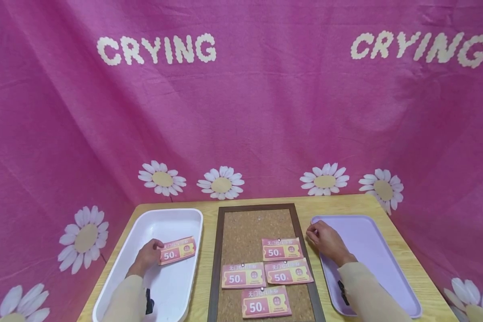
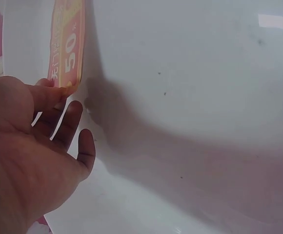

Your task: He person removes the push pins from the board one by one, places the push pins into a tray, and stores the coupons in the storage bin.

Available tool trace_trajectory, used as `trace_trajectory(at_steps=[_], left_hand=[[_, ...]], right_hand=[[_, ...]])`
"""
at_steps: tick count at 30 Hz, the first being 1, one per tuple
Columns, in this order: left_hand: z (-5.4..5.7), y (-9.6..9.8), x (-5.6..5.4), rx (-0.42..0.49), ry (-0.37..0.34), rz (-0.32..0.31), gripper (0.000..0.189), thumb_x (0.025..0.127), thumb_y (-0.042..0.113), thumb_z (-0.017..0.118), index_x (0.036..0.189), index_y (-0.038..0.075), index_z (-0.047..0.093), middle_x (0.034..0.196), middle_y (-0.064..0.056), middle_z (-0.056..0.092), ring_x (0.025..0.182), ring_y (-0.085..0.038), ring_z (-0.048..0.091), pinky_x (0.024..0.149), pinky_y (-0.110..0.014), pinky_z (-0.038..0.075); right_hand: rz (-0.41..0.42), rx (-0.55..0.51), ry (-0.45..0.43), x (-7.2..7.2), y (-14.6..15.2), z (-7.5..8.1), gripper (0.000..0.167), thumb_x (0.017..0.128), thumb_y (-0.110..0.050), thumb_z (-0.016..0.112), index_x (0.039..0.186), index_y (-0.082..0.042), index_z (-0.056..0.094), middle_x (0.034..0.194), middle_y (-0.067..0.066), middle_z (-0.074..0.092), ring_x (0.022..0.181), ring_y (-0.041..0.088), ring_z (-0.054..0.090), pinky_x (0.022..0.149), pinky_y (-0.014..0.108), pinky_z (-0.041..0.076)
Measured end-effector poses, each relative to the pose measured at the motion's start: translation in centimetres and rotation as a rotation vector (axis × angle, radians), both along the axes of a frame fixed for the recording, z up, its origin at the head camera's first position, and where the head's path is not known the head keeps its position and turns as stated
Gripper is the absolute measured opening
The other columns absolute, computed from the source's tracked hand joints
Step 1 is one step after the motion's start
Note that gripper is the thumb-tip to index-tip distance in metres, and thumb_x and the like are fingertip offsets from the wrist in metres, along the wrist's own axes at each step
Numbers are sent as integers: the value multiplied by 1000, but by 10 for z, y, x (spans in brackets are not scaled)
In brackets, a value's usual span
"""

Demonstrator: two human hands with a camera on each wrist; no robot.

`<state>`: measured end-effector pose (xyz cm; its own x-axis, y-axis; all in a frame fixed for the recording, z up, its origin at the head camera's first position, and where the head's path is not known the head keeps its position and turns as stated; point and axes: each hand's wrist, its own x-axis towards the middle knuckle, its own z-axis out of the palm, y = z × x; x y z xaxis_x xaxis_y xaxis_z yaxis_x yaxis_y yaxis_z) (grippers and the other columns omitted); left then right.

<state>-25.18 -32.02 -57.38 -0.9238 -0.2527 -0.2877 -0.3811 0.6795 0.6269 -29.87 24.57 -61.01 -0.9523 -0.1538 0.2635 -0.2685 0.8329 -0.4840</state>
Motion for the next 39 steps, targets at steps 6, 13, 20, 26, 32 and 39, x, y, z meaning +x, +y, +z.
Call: trace_trajectory(at_steps=[6,13,20,26,32,39], left_hand=[[1,0,2,-21,-21,-13,28,84,2,48,111,1,54,124,-26,53,111,-39,50,99,-55,38],[-1,1,4,-35,-14,-12,28,82,2,50,110,1,54,119,-24,55,107,-36,51,95,-52,40],[0,2,6,-30,-2,-21,28,82,2,51,110,0,54,118,-25,56,105,-36,52,94,-52,40],[0,0,5,-34,1,-22,27,85,5,50,111,-1,54,110,-22,58,100,-33,53,87,-46,43],[-2,-2,4,-43,-2,-26,27,86,8,49,111,-2,54,108,-21,58,99,-32,54,86,-45,43],[-3,-2,4,-33,-18,-21,26,89,12,49,111,-2,53,106,-20,59,98,-31,54,84,-43,43]], right_hand=[[-24,-3,-22,2,7,-4,10,88,-21,69,91,-11,68,88,1,61,80,16,57,81,43,50],[-52,3,-66,4,13,-10,16,90,-23,68,97,-9,67,92,3,62,84,19,59,84,45,50],[-63,-6,-45,7,18,-11,14,90,-20,67,96,-8,68,92,5,62,82,20,59,80,45,50],[-107,-30,-67,8,21,-11,16,91,-21,65,99,-7,67,92,6,61,82,20,58,79,44,49],[-130,-17,-147,7,23,-12,19,92,-23,65,102,-8,66,97,7,61,89,23,59,87,47,50],[-128,21,-120,10,26,-15,18,91,-23,66,99,-7,68,98,9,62,95,28,58,91,52,46]])
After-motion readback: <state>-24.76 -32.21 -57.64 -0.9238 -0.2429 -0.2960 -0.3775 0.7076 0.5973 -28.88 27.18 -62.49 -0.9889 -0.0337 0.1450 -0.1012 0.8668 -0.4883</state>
